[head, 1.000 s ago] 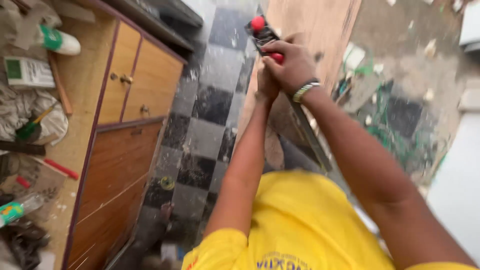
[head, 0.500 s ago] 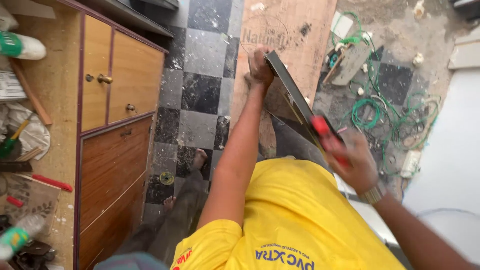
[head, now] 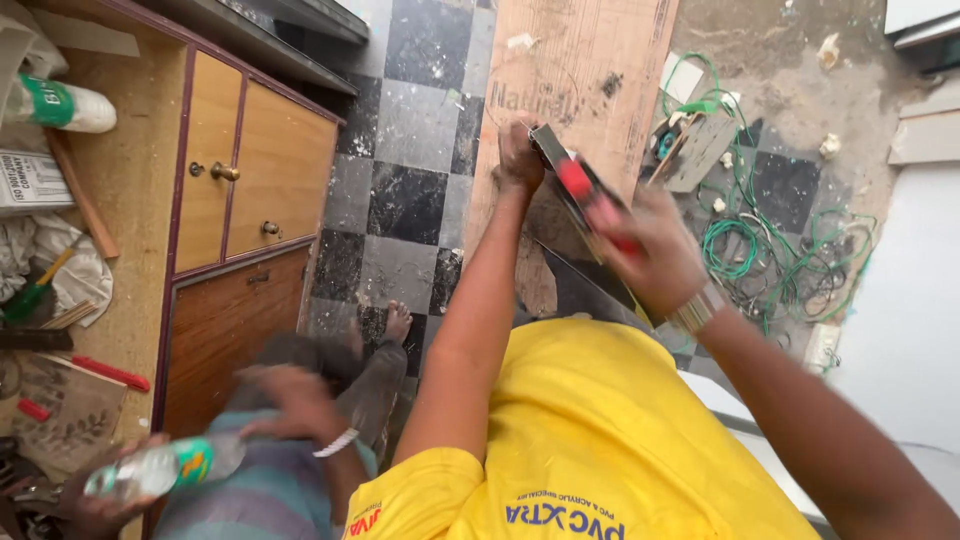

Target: Using a hand plane to smooth the edge of a laminate furniture panel.

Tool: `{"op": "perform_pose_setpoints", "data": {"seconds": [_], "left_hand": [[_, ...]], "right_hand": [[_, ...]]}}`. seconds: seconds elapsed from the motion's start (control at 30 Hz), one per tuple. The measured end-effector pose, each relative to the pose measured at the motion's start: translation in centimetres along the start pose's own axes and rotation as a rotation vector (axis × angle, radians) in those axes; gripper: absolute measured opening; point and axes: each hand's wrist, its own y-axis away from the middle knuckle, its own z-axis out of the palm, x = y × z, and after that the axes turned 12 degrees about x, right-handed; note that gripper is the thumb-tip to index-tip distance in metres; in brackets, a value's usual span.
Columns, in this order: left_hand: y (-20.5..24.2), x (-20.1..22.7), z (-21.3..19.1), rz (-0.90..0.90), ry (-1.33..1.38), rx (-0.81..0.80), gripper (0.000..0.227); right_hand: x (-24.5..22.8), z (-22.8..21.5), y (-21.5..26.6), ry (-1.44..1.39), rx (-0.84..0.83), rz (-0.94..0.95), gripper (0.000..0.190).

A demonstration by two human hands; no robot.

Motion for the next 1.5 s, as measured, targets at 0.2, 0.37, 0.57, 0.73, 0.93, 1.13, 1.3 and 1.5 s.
{"op": "perform_pose_setpoints", "data": {"seconds": [0.2, 0.37, 0.57, 0.73, 0.93, 1.13, 1.3, 1.5], "left_hand": [[-5.5, 2.8, -4.1, -1.252, 0.934, -0.473, 0.065], [-5.5, 2.8, -4.0, -0.976, 0.951, -0.395, 0.063], [-6.5, 3.1, -4.9, -0.888, 1.123, -0.420, 0.071], [-2.1, 0.9, -2.2, -0.287, 0.523, -0.156, 0.061], [-5.6, 2.8, -4.1, -1.130, 1.058, -0.384, 0.066], [-4.5, 2.4, -3.9, -1.183, 1.041, -0.389, 0.070], [-5.5, 2.8, -3.7, -1.060, 1.093, -0.271, 0.068], [-3.4, 2.6, -2.2, -0.925, 0.974, -0.340, 0.043]], "right_hand": [[5.0, -4.6, 14.8, 0.028, -0.013, 0.155, 0.033], [1.6, -1.2, 1.7, -0.072, 0.005, -0.076, 0.034], [-2.4, 4.5, -12.3, -0.068, -0.023, 0.035, 0.028], [-1.2, 0.4, -4.2, -0.062, 0.000, 0.002, 0.027], [3.7, -5.5, 13.2, -0.027, -0.019, 0.190, 0.032], [3.3, -2.5, 5.1, -0.067, -0.012, -0.004, 0.033], [0.5, 3.8, -9.9, -0.091, -0.030, -0.060, 0.025], [0.6, 1.8, -6.8, -0.090, 0.017, -0.004, 0.025]]}}
